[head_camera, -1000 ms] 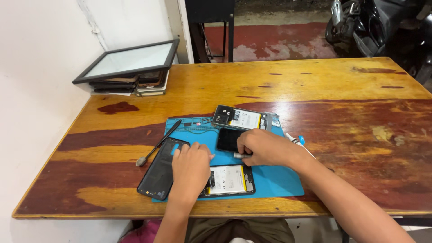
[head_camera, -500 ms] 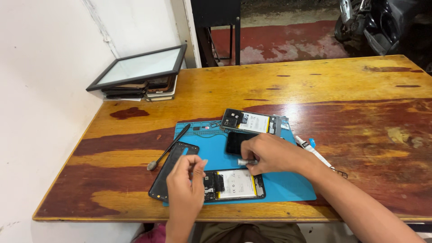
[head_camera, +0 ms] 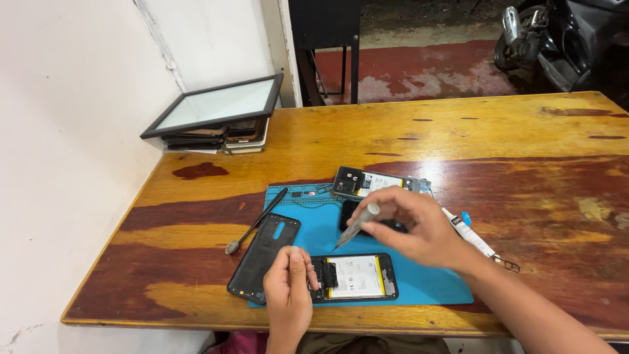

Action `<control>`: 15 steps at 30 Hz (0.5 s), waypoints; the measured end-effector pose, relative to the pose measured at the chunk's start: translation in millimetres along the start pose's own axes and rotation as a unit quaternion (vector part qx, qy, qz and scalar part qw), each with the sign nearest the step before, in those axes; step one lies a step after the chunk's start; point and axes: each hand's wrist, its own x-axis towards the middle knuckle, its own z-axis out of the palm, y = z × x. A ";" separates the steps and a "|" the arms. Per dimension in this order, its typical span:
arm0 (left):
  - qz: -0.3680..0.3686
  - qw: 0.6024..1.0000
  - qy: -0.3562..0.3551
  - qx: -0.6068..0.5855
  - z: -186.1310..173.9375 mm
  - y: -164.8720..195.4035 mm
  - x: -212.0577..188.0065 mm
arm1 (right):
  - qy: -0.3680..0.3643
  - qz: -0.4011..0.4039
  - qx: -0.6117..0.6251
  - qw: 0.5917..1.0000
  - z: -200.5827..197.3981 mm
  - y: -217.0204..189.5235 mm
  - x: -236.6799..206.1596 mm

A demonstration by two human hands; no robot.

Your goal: The person applies adhesive to the edges of a smartphone back cover and then uses a syringe-like tool to apply adhesive to the internal frame of a disassembled phone. They handle multiple phone components and tools on a workbench.

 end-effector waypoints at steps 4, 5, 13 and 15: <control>-0.026 1.000 -0.009 0.009 -1.7 0.3 1.6 | 0.019 -0.011 -0.011 1.000 19.8 2.6 -9.0; -0.032 0.999 -0.008 0.005 -1.5 0.6 1.9 | 0.019 -0.020 -0.015 1.000 22.7 3.1 -10.1; -0.050 0.999 0.001 -0.006 -0.4 1.5 2.6 | 0.037 -0.074 0.019 0.996 28.2 4.9 -14.1; -0.052 0.999 0.000 0.008 0.0 1.7 3.1 | 0.031 -0.070 0.019 0.997 27.9 4.8 -14.3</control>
